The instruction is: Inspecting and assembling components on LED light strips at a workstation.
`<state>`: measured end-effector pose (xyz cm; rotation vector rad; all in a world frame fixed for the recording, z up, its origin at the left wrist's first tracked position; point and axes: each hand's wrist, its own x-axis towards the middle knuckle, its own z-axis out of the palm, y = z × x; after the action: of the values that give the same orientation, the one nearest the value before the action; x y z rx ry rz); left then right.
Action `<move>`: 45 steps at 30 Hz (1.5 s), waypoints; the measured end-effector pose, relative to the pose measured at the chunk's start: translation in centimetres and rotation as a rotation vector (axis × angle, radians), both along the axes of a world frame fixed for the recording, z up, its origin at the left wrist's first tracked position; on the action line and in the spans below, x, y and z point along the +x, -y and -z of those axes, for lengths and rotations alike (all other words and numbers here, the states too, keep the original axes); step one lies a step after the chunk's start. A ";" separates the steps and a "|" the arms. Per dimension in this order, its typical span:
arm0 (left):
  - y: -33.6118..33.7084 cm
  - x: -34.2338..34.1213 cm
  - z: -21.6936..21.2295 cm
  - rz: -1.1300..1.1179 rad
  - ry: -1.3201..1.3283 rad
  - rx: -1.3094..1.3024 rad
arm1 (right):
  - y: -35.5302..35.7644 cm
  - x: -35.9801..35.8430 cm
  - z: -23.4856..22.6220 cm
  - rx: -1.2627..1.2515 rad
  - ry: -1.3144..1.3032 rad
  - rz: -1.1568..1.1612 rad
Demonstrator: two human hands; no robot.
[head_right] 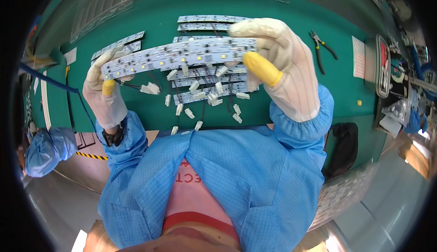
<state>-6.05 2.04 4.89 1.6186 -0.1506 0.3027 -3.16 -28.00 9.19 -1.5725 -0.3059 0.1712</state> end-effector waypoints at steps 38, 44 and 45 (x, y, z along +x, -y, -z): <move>0.2 1.0 -0.6 -0.048 -0.114 0.149 | -0.3 0.1 0.3 -0.039 -0.032 -0.025; 0.5 1.3 -1.0 -0.134 -0.204 0.404 | -0.5 -0.2 -0.1 0.050 0.000 -0.085; 0.3 1.0 -0.8 -0.151 -0.167 0.368 | -0.7 0.1 -0.1 0.064 -0.029 -0.096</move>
<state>-5.02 1.73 5.65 2.0170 0.0478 0.2640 -3.11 -27.30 9.27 -1.4917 -0.3608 0.2566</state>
